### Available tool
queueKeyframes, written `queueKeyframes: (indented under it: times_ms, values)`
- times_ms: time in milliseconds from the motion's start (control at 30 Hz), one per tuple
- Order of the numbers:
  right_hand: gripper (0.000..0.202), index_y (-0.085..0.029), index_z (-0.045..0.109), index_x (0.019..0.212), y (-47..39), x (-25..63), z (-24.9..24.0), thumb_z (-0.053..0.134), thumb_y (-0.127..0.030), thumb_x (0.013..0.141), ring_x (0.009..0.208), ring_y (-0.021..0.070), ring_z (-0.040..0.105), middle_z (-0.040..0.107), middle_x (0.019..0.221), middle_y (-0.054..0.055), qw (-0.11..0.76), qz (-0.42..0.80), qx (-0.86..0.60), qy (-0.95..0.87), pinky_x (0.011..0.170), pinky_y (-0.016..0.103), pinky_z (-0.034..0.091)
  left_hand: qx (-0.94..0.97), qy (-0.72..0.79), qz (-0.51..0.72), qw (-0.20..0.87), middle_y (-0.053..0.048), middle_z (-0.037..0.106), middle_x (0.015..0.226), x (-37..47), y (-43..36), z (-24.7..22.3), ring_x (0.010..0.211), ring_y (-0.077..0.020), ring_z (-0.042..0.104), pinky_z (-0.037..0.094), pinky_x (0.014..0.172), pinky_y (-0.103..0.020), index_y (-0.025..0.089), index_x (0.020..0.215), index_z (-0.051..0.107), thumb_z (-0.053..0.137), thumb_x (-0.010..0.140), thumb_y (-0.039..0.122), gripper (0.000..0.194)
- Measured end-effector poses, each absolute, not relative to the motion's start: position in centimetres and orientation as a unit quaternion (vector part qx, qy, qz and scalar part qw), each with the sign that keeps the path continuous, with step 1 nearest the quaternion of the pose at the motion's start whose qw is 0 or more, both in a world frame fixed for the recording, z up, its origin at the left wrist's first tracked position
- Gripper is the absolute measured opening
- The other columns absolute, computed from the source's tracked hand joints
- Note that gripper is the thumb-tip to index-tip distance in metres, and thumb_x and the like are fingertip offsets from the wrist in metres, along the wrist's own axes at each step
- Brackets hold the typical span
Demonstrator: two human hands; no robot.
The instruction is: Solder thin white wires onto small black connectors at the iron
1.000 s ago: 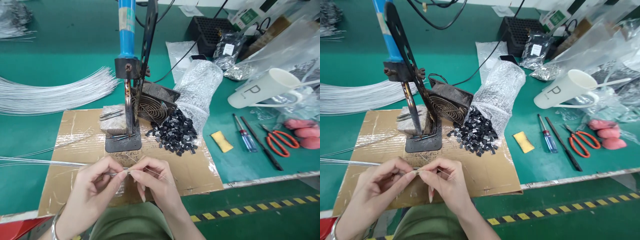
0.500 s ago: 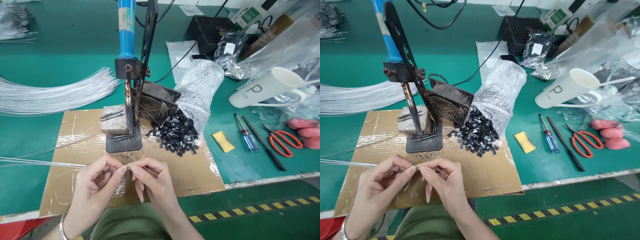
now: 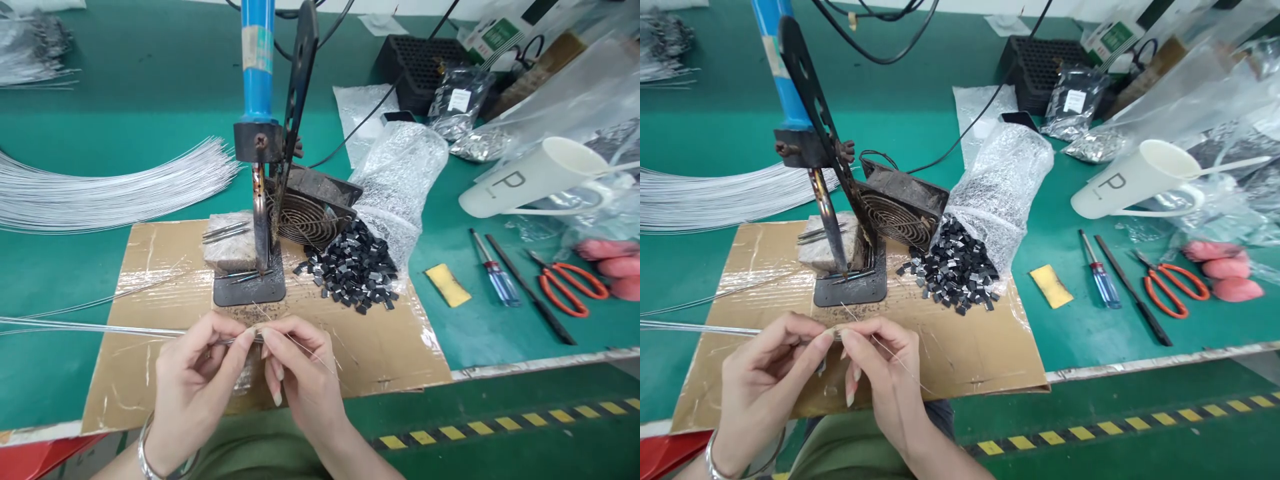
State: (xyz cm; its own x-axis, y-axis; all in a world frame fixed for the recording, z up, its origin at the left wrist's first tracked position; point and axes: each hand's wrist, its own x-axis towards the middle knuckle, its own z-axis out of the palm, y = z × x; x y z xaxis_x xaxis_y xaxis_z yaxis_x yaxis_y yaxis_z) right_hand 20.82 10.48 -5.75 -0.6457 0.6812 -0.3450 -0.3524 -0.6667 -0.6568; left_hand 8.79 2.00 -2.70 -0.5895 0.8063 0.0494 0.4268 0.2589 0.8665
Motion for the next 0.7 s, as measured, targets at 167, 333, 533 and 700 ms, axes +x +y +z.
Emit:
queueKeyframes:
  times_ms: [167,333,533,700]
  values:
    - [0.016,-0.021,0.084,0.084,10.2,20.5,-5.6,0.087,-0.037,0.086,0.034,0.0029,0.048,0.063,0.058,-0.005,0.312,0.864,-0.295,-0.262,0.035,0.014,0.039,0.386,0.769,0.467,0.205,0.004,0.068,0.067,9.0,2.2,-2.6,0.053,-0.0095,0.056,0.042,0.048,-0.016,0.022,0.084,0.069,0.070,0.097,0.028,0.014]
    - [0.015,-0.021,0.084,0.084,10.1,20.4,-5.3,0.086,-0.036,0.087,0.033,0.0029,0.049,0.063,0.058,-0.005,0.317,0.863,-0.295,-0.260,0.035,0.013,0.037,0.368,0.754,0.492,0.232,0.004,0.069,0.067,9.1,2.7,-2.1,0.052,-0.0087,0.058,0.046,0.049,-0.014,0.021,0.083,0.070,0.069,0.095,0.022,0.013]
    - [0.021,-0.022,0.086,0.096,10.5,20.8,-5.5,0.084,-0.042,0.091,0.036,0.0031,0.053,0.065,0.061,-0.005,0.294,0.862,-0.296,-0.287,0.037,0.013,0.041,0.365,0.744,0.505,0.241,0.006,0.067,0.066,8.8,3.1,-1.8,0.052,-0.0057,0.059,0.046,0.051,-0.009,0.023,0.082,0.071,0.069,0.095,0.018,0.014]
    - [0.020,-0.023,0.086,0.102,10.6,21.1,-5.8,0.081,-0.041,0.094,0.040,0.0031,0.056,0.068,0.070,-0.003,0.287,0.855,-0.291,-0.319,0.039,0.015,0.044,0.366,0.743,0.502,0.248,0.007,0.065,0.065,8.7,2.9,-1.8,0.052,-0.0051,0.059,0.046,0.051,-0.008,0.023,0.083,0.070,0.069,0.096,0.019,0.014]
